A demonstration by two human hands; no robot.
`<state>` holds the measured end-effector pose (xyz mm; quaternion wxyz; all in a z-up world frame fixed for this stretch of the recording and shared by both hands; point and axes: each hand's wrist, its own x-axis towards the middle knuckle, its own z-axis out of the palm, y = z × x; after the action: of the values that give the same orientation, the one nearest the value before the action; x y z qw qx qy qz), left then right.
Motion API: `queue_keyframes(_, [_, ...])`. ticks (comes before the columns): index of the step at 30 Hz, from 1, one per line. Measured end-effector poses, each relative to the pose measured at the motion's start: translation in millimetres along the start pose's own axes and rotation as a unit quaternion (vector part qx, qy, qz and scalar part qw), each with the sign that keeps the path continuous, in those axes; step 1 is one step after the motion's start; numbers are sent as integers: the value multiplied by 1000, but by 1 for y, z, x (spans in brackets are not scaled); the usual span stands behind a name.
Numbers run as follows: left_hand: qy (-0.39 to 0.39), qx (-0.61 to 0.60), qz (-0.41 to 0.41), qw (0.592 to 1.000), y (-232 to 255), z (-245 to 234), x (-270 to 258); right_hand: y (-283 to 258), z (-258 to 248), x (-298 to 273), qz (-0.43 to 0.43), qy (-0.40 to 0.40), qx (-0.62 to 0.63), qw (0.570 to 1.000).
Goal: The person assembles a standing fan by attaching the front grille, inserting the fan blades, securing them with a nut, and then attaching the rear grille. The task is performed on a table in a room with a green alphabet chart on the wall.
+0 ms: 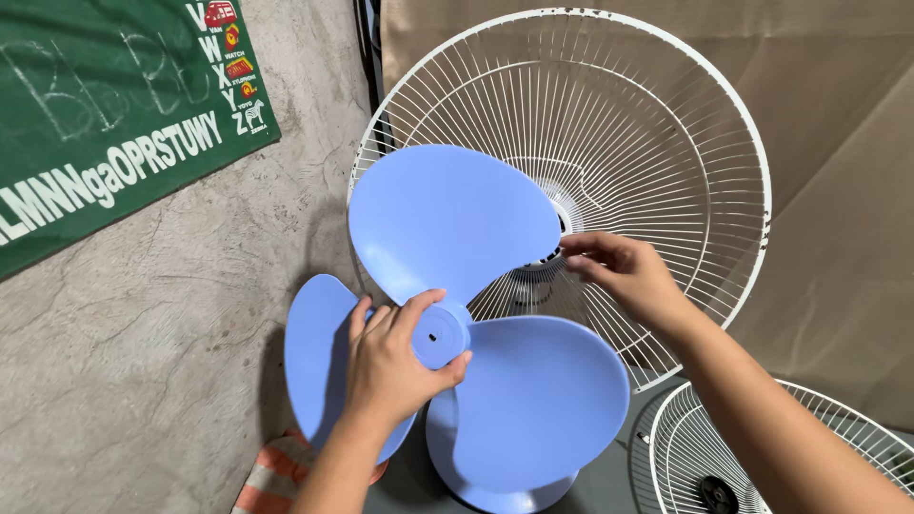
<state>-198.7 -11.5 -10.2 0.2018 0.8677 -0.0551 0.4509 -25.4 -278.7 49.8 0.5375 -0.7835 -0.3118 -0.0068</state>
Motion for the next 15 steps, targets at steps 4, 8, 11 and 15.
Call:
queue_keyframes(4, [55, -11, -1, 998, -5, 2, 5, -14, 20, 4, -69, -22, 41, 997])
queue_keyframes(8, [97, -17, 16, 995, -10, -3, 9, -27, 30, 0, -192, 27, -111, 975])
queue_keyframes(11, [71, -24, 8, 997, -11, -5, 14, -32, 33, -1, -290, 42, -218, 931])
queue_keyframes(15, [51, -35, 31, 998, -5, -2, 22, -29, 31, 0, -413, 75, -314, 852])
